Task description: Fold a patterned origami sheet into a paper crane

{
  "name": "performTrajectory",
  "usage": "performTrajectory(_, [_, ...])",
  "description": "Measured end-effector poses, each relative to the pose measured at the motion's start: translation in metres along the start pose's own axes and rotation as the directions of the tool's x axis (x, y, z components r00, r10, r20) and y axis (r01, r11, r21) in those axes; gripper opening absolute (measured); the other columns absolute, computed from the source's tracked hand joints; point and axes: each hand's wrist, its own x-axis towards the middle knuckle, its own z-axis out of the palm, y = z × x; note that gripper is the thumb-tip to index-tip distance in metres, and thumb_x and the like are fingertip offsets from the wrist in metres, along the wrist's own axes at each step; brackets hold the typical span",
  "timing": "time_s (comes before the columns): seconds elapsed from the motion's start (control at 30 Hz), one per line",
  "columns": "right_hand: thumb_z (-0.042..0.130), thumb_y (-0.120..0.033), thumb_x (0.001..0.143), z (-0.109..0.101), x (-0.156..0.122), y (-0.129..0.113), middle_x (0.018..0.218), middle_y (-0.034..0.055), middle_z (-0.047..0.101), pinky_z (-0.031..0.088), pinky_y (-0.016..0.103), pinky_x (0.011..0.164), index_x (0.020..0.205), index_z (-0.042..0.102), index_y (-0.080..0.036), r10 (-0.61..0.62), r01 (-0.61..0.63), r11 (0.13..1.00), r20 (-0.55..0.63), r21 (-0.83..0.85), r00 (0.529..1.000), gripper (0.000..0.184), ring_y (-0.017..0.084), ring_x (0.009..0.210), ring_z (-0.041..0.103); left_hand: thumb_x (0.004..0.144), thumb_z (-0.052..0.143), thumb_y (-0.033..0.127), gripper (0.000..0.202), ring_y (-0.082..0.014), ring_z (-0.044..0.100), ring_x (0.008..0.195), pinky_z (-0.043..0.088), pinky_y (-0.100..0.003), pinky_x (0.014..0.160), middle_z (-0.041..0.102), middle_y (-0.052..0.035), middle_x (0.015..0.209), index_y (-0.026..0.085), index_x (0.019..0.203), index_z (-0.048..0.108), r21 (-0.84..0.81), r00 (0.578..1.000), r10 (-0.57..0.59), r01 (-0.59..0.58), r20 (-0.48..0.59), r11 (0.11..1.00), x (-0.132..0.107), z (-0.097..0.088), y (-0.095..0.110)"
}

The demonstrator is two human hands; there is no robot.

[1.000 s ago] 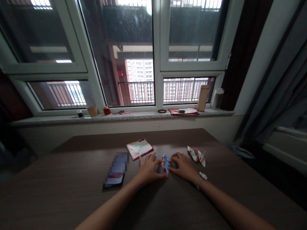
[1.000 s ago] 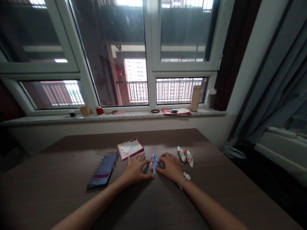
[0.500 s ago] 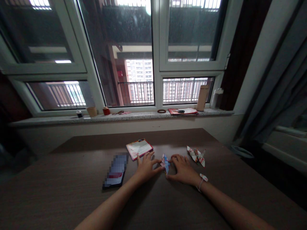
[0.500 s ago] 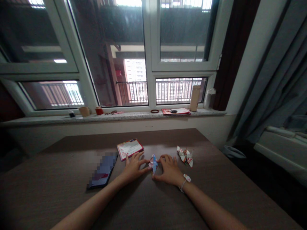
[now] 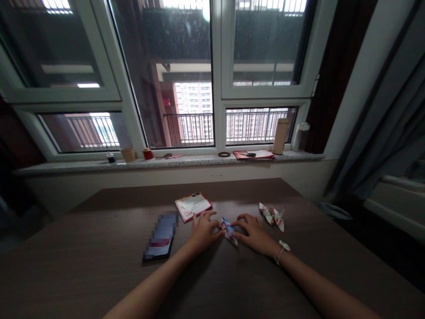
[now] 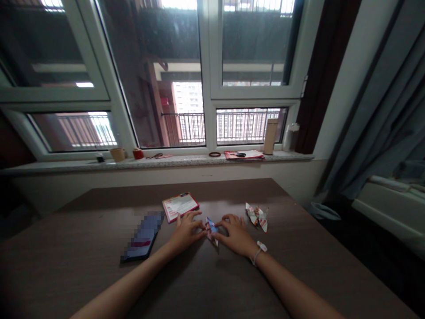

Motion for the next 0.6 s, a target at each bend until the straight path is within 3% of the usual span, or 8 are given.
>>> performTrajectory(0.13, [0.055, -0.057, 0.086, 0.0027, 0.0004, 0.0013, 0.126, 0.0046, 0.052, 0.012, 0.053, 0.113, 0.116, 0.063, -0.038, 0.012, -0.012, 1.0, -0.032, -0.012, 0.999, 0.036, 0.026, 0.127, 0.041, 0.08, 0.069, 0.043, 0.031, -0.0312, 0.039, 0.132, 0.015, -0.067, 0.108, 0.048, -0.0066, 0.141, 0.034, 0.109, 0.067, -0.004, 0.999, -0.037, 0.037, 0.028, 0.999, -0.0002, -0.0012, 0.0019])
performTrajectory(0.4, [0.058, -0.046, 0.086, 0.0025, 0.0005, 0.0008, 0.126, 0.0041, 0.051, 0.013, 0.051, 0.113, 0.119, 0.062, -0.039, 0.009, -0.01, 0.999, -0.014, -0.049, 1.0, 0.034, 0.026, 0.126, 0.042, 0.085, 0.064, 0.042, 0.019, -0.031, 0.039, 0.132, 0.008, -0.069, 0.108, 0.048, -0.0047, 0.141, 0.036, 0.101, 0.071, 0.027, 0.999, -0.029, 0.029, 0.02, 0.999, -0.0002, 0.0008, 0.0038])
performTrajectory(0.6, [0.055, -0.044, 0.088, 0.0024, 0.0006, 0.0009, 0.127, 0.0036, 0.051, 0.012, 0.053, 0.113, 0.12, 0.062, -0.041, 0.01, -0.011, 0.999, -0.008, -0.05, 1.0, 0.033, 0.025, 0.127, 0.041, 0.083, 0.067, 0.04, 0.036, -0.0293, 0.038, 0.133, 0.015, -0.064, 0.109, 0.046, -0.007, 0.143, 0.039, 0.119, 0.063, 0.04, 1.0, -0.017, 0.016, 0.02, 0.999, 0.0013, 0.0024, 0.0029])
